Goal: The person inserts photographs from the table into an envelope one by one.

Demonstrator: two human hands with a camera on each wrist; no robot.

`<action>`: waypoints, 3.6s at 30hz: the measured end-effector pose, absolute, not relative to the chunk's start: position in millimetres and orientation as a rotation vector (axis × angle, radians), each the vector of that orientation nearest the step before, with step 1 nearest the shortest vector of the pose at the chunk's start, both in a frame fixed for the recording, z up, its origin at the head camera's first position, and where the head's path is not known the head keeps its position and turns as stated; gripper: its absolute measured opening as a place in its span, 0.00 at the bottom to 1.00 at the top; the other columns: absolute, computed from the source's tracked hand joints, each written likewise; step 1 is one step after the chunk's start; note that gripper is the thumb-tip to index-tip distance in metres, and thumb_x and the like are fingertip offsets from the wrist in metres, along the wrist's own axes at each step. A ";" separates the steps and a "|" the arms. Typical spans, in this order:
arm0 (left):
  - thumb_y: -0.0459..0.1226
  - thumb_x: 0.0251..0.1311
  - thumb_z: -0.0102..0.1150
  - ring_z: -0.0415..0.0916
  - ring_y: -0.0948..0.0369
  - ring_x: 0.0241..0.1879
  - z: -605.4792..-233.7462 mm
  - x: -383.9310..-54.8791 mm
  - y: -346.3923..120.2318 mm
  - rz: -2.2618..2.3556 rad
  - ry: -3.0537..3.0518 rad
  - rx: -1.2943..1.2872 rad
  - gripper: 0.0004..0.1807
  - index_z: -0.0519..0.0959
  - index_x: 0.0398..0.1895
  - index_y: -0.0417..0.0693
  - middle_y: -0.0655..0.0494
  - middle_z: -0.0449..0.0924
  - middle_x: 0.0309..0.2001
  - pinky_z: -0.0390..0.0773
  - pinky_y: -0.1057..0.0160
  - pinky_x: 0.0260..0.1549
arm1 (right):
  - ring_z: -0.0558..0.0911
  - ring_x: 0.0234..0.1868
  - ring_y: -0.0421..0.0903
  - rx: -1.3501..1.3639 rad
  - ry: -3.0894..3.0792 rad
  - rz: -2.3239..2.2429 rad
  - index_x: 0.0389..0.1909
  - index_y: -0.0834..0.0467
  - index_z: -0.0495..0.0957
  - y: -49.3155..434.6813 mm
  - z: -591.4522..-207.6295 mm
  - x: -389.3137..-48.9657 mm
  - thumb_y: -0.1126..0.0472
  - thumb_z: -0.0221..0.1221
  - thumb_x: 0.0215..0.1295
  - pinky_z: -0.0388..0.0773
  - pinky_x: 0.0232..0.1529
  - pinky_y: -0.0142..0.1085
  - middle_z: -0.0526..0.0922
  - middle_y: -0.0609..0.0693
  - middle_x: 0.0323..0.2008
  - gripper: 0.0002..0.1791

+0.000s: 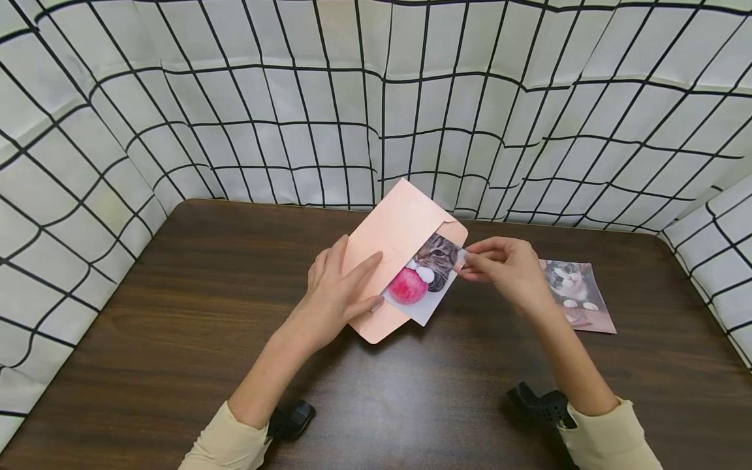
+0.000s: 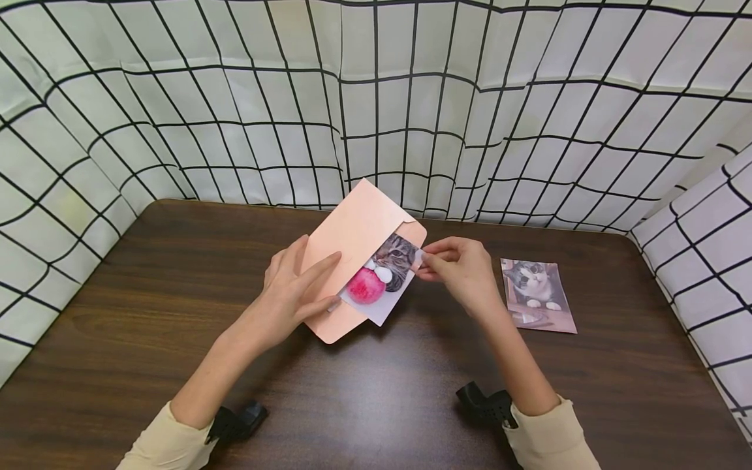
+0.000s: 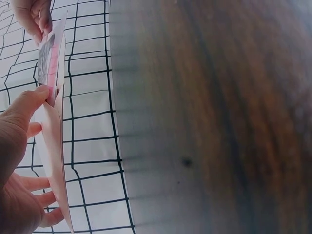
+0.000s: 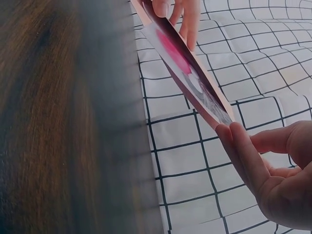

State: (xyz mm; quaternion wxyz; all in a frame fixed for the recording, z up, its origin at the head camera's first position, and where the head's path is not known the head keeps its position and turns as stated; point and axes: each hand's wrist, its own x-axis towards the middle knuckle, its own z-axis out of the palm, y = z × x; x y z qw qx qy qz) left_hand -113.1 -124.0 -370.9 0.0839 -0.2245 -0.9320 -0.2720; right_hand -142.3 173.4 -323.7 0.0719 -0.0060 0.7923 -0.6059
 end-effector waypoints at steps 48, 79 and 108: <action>0.44 0.67 0.71 0.51 0.30 0.73 -369.9 -113.0 -119.8 -0.815 -2.799 -0.666 0.33 0.74 0.74 0.53 0.29 0.48 0.80 0.53 0.26 0.71 | 0.89 0.30 0.34 0.040 2.319 -1.979 0.53 0.81 0.76 143.1 -339.3 -136.4 0.73 0.59 0.75 0.86 0.39 0.31 0.88 0.64 0.39 0.14; 0.45 0.68 0.71 0.53 0.29 0.73 -369.7 -111.6 -116.0 -0.784 -2.811 -0.695 0.33 0.74 0.74 0.53 0.28 0.49 0.79 0.55 0.25 0.69 | 0.90 0.33 0.37 0.076 2.164 -2.107 0.52 0.82 0.74 133.9 -343.3 -134.6 0.76 0.58 0.74 0.86 0.42 0.31 0.89 0.57 0.34 0.13; 0.45 0.68 0.70 0.53 0.30 0.72 -370.8 -110.0 -112.6 -0.773 -2.759 -0.763 0.32 0.74 0.74 0.53 0.28 0.50 0.78 0.56 0.27 0.68 | 0.90 0.31 0.35 0.154 2.173 -2.203 0.51 0.81 0.75 133.5 -345.6 -136.0 0.75 0.60 0.72 0.86 0.41 0.30 0.88 0.52 0.32 0.13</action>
